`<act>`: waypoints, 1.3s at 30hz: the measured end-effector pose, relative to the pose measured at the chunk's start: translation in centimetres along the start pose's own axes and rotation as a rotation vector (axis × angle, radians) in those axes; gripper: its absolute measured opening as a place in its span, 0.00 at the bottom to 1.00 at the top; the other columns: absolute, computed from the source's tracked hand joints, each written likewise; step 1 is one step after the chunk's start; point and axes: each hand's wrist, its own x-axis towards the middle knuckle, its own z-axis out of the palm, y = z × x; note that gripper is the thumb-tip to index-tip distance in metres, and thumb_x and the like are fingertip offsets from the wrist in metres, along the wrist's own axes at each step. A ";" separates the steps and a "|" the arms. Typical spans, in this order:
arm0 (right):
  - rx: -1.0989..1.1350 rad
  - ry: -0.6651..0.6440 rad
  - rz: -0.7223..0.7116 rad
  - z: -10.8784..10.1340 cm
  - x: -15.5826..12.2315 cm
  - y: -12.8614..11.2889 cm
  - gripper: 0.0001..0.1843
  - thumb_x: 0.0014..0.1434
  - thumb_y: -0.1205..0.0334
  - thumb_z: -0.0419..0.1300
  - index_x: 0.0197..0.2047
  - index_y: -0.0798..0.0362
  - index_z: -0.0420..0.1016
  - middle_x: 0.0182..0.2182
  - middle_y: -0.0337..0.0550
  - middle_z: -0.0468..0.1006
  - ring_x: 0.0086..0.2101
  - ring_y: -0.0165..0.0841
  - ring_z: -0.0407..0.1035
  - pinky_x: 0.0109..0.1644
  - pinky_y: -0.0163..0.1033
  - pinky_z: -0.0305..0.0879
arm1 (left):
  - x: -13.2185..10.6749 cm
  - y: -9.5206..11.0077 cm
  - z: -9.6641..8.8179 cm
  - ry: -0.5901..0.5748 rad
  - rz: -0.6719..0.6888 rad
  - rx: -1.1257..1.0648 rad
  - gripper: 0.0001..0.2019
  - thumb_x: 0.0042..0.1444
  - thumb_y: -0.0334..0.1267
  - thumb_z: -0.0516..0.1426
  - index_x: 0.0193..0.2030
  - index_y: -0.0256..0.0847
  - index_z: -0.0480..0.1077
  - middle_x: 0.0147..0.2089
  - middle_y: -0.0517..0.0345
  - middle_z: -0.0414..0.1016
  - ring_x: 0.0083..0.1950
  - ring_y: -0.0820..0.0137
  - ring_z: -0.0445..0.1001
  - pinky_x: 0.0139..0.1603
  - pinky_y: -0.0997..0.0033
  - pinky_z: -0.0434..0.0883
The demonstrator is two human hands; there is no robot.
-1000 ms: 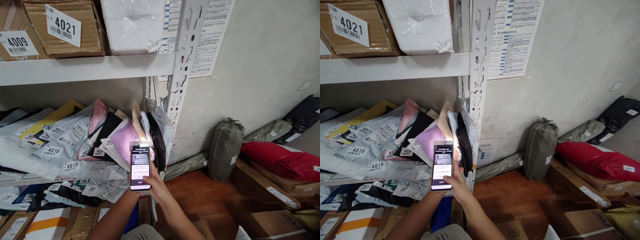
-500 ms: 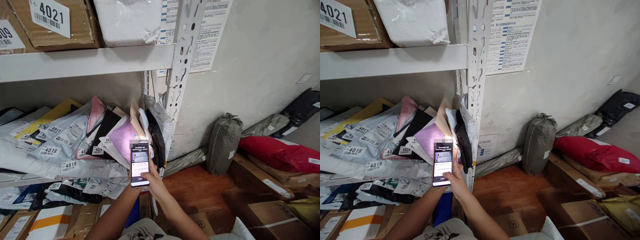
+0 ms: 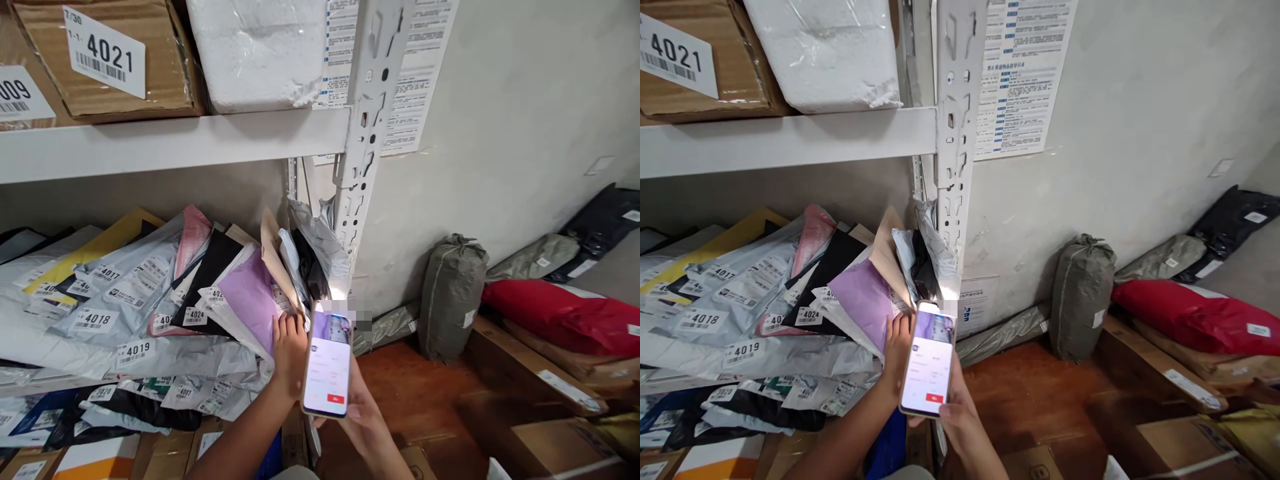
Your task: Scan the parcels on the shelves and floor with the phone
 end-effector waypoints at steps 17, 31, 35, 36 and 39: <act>-0.092 0.155 -0.054 -2.1 -1.7 -0.9 0.61 0.45 0.58 0.74 0.72 0.39 0.40 0.54 0.52 0.75 0.44 0.50 0.76 0.31 0.45 0.76 | 0.2 -0.2 -0.6 -0.175 -0.035 0.088 0.39 0.50 0.37 0.61 0.68 0.25 0.57 0.68 0.29 0.58 0.72 0.45 0.51 0.71 0.45 0.52; -0.218 0.152 -0.111 -1.7 0.2 -0.7 0.54 0.49 0.68 0.69 0.71 0.35 0.44 0.58 0.46 0.72 0.43 0.44 0.76 0.33 0.45 0.78 | -0.1 -2.1 0.0 -0.144 0.167 0.283 0.40 0.46 0.36 0.63 0.66 0.19 0.58 0.68 0.24 0.58 0.71 0.44 0.55 0.71 0.48 0.53; -0.227 0.112 -0.124 -1.3 0.7 -0.9 0.52 0.50 0.69 0.67 0.71 0.36 0.45 0.57 0.45 0.72 0.43 0.43 0.76 0.34 0.45 0.78 | -0.2 -3.0 0.1 -0.119 0.230 0.258 0.38 0.48 0.33 0.59 0.65 0.15 0.58 0.67 0.22 0.59 0.70 0.43 0.56 0.70 0.48 0.55; -0.226 0.103 -0.131 -1.1 0.8 -0.9 0.51 0.50 0.69 0.67 0.70 0.37 0.47 0.56 0.45 0.73 0.42 0.42 0.76 0.34 0.45 0.78 | -0.2 -3.1 0.2 -0.107 0.240 0.262 0.36 0.49 0.32 0.58 0.64 0.14 0.58 0.66 0.21 0.59 0.70 0.43 0.56 0.70 0.47 0.55; -0.222 0.089 -0.142 -0.9 1.0 -0.9 0.49 0.49 0.70 0.66 0.69 0.37 0.50 0.54 0.43 0.74 0.40 0.41 0.76 0.32 0.45 0.79 | 0.0 -3.1 0.7 -0.073 0.251 0.267 0.33 0.50 0.29 0.56 0.63 0.12 0.59 0.65 0.19 0.59 0.69 0.42 0.57 0.69 0.46 0.56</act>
